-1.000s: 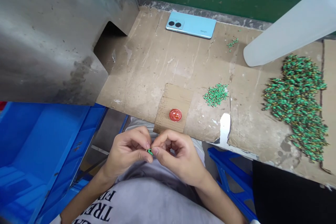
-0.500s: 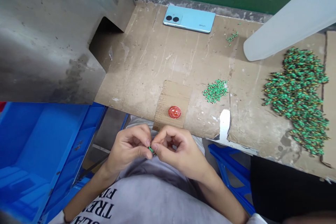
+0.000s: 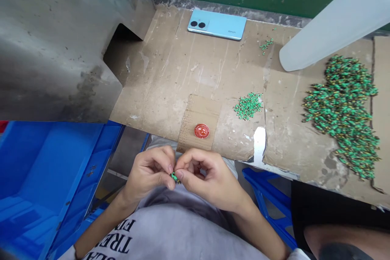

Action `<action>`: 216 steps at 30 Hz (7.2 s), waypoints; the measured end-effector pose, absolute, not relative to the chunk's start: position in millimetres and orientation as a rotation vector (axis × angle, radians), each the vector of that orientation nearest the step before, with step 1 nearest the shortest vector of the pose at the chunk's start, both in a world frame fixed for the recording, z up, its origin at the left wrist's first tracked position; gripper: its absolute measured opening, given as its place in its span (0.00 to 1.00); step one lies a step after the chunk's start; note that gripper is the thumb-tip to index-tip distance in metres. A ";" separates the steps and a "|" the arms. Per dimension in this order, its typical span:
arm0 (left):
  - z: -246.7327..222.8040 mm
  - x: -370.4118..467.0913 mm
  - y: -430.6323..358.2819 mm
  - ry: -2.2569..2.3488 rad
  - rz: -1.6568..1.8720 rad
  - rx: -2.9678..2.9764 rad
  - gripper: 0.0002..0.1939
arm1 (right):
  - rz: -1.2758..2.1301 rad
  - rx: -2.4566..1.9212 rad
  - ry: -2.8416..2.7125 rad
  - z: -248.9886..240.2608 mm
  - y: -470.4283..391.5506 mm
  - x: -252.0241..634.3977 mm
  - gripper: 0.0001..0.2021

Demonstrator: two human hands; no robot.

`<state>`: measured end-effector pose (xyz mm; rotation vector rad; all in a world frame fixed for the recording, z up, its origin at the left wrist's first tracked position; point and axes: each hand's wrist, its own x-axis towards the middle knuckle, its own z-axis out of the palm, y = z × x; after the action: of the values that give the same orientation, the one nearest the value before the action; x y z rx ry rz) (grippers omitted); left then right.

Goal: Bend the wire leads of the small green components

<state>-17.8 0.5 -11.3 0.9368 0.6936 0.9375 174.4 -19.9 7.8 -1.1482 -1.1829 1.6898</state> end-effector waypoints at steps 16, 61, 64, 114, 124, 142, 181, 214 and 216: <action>-9.9 -14.9 2.5 0.697 1.067 1.038 0.15 | 1.501 -1.152 -1.407 17.5 -25.3 176.9 0.04; 5.8 -25.7 0.0 0.825 1.043 1.635 0.06 | 0.403 -0.881 -1.967 -6.3 -29.1 180.3 0.09; 5.3 -25.0 0.6 0.806 1.069 1.654 0.06 | 0.441 -0.886 -1.932 -5.9 -28.3 177.5 0.09; 2.2 -16.1 -6.0 0.882 1.110 1.522 0.07 | 0.700 -0.951 -1.683 1.6 -26.2 174.1 0.13; 2.3 -10.2 -3.7 0.949 1.089 1.449 0.06 | 0.762 -0.989 -1.651 -1.3 -29.0 170.1 0.13; -4.4 -12.7 2.0 0.743 1.238 1.437 0.18 | 1.183 -0.991 -1.230 1.7 -33.0 167.0 0.03; 5.3 -13.3 22.3 0.972 1.117 0.391 0.08 | 0.089 -1.552 -0.563 -33.2 -6.9 323.5 0.16; 13.5 3.4 7.0 1.078 0.537 1.378 0.15 | 0.190 -1.174 -2.114 -8.3 -25.2 208.8 0.10; 11.8 3.5 7.7 1.077 0.535 1.407 0.15 | 0.179 -1.141 -2.142 -6.3 -22.8 204.0 0.09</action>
<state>3.5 7.7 11.8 1.4066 1.0768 0.5349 204.0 -22.8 -6.3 -1.1410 -2.1422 0.1792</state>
